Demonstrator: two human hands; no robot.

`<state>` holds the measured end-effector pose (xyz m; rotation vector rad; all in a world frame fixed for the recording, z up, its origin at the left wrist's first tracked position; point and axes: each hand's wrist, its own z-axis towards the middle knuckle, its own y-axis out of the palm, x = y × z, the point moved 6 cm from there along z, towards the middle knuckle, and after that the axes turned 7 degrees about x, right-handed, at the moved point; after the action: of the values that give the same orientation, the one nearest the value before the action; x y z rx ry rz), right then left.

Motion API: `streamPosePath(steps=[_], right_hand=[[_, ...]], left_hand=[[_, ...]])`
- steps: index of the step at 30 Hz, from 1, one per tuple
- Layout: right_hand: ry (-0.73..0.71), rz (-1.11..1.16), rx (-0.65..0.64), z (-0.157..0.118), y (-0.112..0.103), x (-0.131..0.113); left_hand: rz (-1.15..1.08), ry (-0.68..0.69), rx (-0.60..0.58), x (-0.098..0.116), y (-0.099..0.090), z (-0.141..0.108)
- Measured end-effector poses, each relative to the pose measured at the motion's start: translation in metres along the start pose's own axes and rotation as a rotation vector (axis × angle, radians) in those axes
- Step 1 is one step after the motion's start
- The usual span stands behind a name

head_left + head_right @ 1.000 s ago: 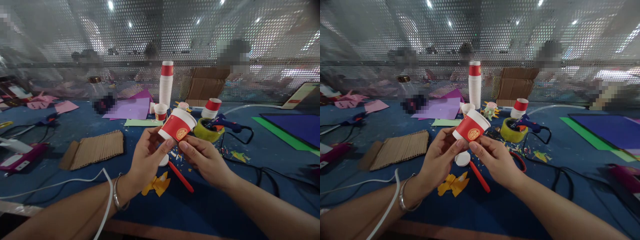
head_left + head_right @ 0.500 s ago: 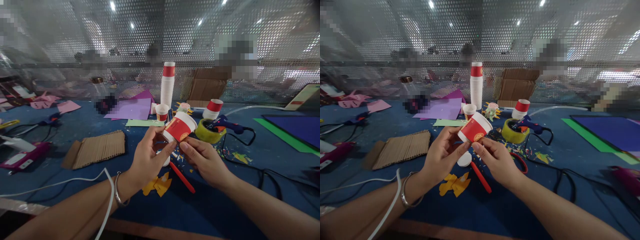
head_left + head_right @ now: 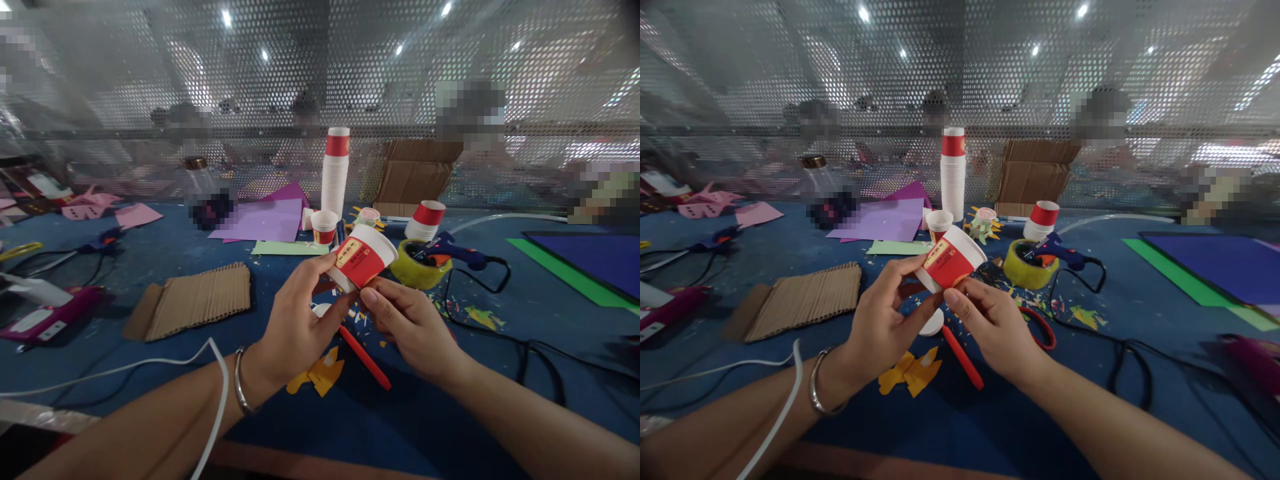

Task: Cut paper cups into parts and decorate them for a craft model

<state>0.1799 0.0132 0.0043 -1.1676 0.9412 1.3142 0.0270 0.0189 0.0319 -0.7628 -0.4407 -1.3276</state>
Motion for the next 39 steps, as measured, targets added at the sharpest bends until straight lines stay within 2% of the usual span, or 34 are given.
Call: streamPosePath(steps=[2,4,10,15,24,31,37,39], right_hand=[[-0.017,0.003,-0.007,-0.001,0.0,-0.002],[-0.042,0.002,-0.007,-0.001,0.0,-0.006],[-0.101,-0.028,-0.015,-0.003,0.002,-0.022],[-0.104,-0.016,-0.002,-0.001,0.002,-0.021],[-0.15,-0.092,-0.009,-0.002,0.0,-0.02],[-0.158,-0.087,-0.005,-0.003,0.0,-0.022],[-0.177,-0.101,0.004,-0.005,0.0,-0.022],[-0.188,-0.088,0.0,-0.005,0.0,-0.024]], left_hand=[[0.045,0.054,0.0,0.002,0.0,0.0],[-0.001,0.025,0.017,0.003,-0.001,0.0],[-0.411,-0.29,0.073,-0.002,0.002,0.002],[-0.465,-0.393,0.1,-0.009,0.003,0.003],[-0.367,-0.275,0.062,0.003,0.0,0.004],[-0.351,-0.212,0.007,0.002,0.001,-0.001],[-0.134,-0.089,0.012,0.005,-0.001,-0.004],[-0.195,-0.118,0.021,0.005,0.0,-0.003]])
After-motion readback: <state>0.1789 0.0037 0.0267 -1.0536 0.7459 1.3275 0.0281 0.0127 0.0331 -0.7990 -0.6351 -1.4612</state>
